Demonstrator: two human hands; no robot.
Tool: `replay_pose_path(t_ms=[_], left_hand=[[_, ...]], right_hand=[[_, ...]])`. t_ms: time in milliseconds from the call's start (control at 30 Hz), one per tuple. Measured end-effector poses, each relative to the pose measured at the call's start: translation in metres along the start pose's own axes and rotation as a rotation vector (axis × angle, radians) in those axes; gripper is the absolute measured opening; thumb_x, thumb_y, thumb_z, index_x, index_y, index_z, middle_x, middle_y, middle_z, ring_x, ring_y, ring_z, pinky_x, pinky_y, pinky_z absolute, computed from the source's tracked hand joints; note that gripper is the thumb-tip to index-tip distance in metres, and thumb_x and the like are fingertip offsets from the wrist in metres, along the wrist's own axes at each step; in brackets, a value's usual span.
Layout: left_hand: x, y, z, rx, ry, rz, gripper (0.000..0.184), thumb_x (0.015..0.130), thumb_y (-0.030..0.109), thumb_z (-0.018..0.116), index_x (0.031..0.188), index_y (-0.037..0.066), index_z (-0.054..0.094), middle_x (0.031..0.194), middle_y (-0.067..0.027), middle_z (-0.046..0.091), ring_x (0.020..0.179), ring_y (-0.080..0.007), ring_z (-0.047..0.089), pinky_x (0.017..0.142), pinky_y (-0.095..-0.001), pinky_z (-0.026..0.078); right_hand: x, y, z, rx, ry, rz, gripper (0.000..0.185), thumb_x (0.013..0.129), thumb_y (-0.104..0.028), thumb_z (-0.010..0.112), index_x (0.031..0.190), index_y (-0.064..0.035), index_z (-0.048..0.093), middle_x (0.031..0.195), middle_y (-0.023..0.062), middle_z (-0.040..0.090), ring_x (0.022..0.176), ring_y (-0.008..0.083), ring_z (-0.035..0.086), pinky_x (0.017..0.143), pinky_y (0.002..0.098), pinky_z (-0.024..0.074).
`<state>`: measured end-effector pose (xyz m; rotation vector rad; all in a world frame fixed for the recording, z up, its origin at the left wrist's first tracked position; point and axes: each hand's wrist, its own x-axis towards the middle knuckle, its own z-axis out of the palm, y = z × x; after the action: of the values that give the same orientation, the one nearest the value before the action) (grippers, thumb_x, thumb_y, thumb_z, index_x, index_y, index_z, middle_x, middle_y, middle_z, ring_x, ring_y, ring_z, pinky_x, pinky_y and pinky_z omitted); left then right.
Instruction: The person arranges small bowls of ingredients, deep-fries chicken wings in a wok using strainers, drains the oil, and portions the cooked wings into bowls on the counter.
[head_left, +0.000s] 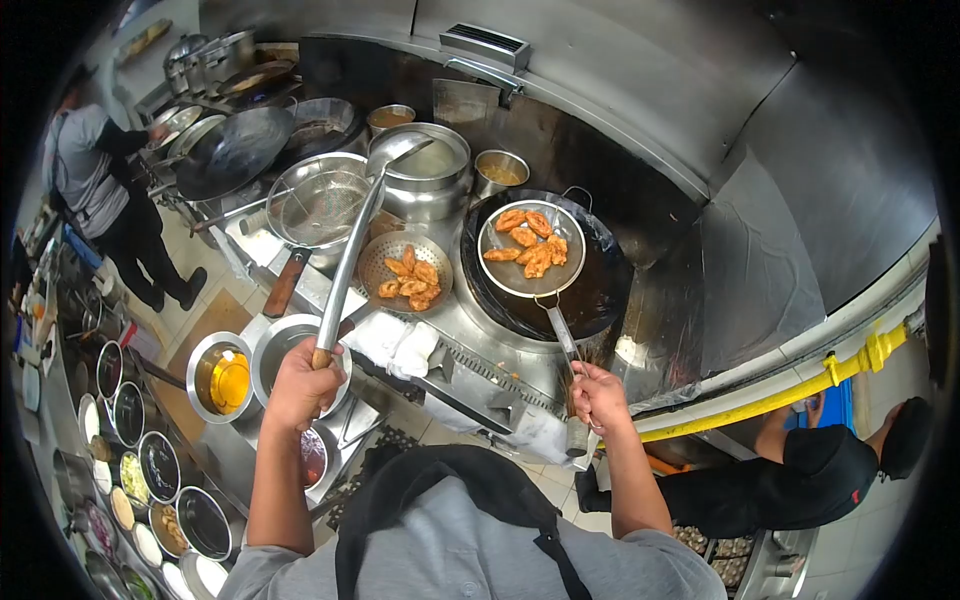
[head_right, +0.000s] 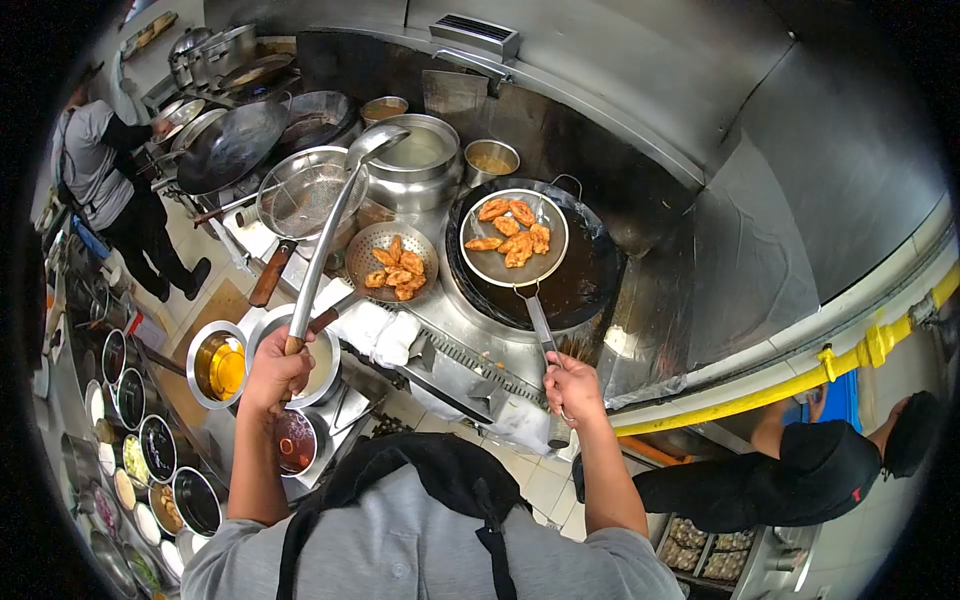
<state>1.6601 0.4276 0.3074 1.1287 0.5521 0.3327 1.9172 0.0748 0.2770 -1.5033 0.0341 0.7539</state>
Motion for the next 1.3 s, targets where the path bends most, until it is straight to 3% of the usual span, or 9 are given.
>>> replay_pose_path(t_ms=[533,733,800,867,900,1033,1100,1200,1300], left_hand=[[-0.003,0.005,0.0,0.033,0.021,-0.006,0.03,0.072,-0.003,0.06,0.099,0.002,0.05,0.058,0.0007,0.045,0.038,-0.0072,0.037,0.034,-0.0227,0.026],[-0.006,0.005,-0.003,0.04,0.035,-0.006,0.03,0.072,-0.003,0.061,0.1,0.001,0.05,0.058,0.001,0.045,0.038,-0.0071,0.037,0.035,-0.023,0.027],[-0.006,0.003,-0.005,0.036,0.041,-0.017,0.031,0.072,-0.003,0.061,0.1,0.001,0.05,0.058,0.0009,0.045,0.038,-0.0071,0.037,0.035,-0.0231,0.027],[-0.005,0.0,-0.008,0.015,0.044,-0.017,0.031,0.072,-0.003,0.061,0.1,0.002,0.051,0.058,0.0009,0.045,0.038,-0.0071,0.037,0.035,-0.0233,0.027],[-0.005,0.0,-0.008,0.017,0.05,-0.02,0.03,0.072,-0.003,0.061,0.1,0.003,0.051,0.058,0.0009,0.045,0.038,-0.0071,0.037,0.035,-0.0234,0.026],[-0.004,-0.001,-0.009,-0.005,0.043,-0.023,0.03,0.072,-0.002,0.06,0.101,0.003,0.051,0.058,0.0008,0.045,0.038,-0.0072,0.037,0.035,-0.0232,0.026],[-0.001,0.0,-0.008,0.006,0.024,-0.046,0.03,0.073,-0.002,0.06,0.101,0.003,0.051,0.059,0.0004,0.045,0.039,-0.0073,0.037,0.036,-0.023,0.026],[0.004,-0.004,-0.01,-0.004,0.02,-0.033,0.029,0.075,-0.003,0.054,0.103,0.001,0.052,0.062,-0.0039,0.05,0.036,-0.0059,0.035,0.034,-0.0216,0.029],[0.007,-0.007,-0.014,-0.024,-0.008,0.002,0.03,0.074,-0.003,0.055,0.103,0.002,0.052,0.062,-0.0038,0.05,0.036,-0.0059,0.035,0.034,-0.0217,0.028]], right_hand=[[0.007,0.011,0.04,-0.099,-0.164,0.029,0.043,0.088,-0.002,0.05,0.13,0.0046,0.043,0.062,0.0031,0.052,0.038,0.0087,0.039,0.031,0.0248,0.0309],[0.021,0.016,0.079,-0.351,-0.169,0.011,0.047,0.085,-0.003,0.051,0.132,0.0005,0.044,0.06,0.0014,0.05,0.039,0.0088,0.04,0.031,0.0257,0.0325],[0.037,0.03,0.086,-0.449,-0.157,-0.022,0.046,0.084,-0.005,0.051,0.13,0.0004,0.048,0.06,0.0045,0.053,0.039,0.0117,0.044,0.034,0.029,0.0368],[0.046,0.041,0.096,-0.697,-0.082,-0.247,0.045,0.087,-0.006,0.05,0.132,-0.0004,0.048,0.057,0.0028,0.052,0.037,0.0107,0.042,0.033,0.0281,0.0334],[0.051,0.045,0.096,-0.806,-0.045,-0.325,0.043,0.085,-0.006,0.05,0.129,-0.0017,0.051,0.059,0.0065,0.055,0.041,0.0131,0.048,0.039,0.03,0.0406],[0.056,0.05,0.1,-1.045,0.01,-0.513,0.042,0.085,-0.006,0.05,0.126,0.0,0.052,0.067,0.0149,0.063,0.053,0.0251,0.061,0.053,0.0361,0.0501],[0.051,0.045,0.107,-1.161,0.083,-0.755,0.039,0.085,-0.007,0.05,0.123,-0.0008,0.055,0.085,0.0222,0.067,0.077,0.0377,0.065,0.072,0.0407,0.0518],[0.036,0.027,0.126,-1.132,0.116,-0.595,0.037,0.084,-0.008,0.05,0.119,-0.0013,0.057,0.086,0.028,0.064,0.08,0.0448,0.062,0.074,0.0489,0.0504],[0.025,0.016,0.119,-1.084,0.18,-0.58,0.04,0.083,-0.008,0.051,0.123,-0.0072,0.056,0.087,0.0275,0.063,0.08,0.0438,0.062,0.075,0.0482,0.0508]])
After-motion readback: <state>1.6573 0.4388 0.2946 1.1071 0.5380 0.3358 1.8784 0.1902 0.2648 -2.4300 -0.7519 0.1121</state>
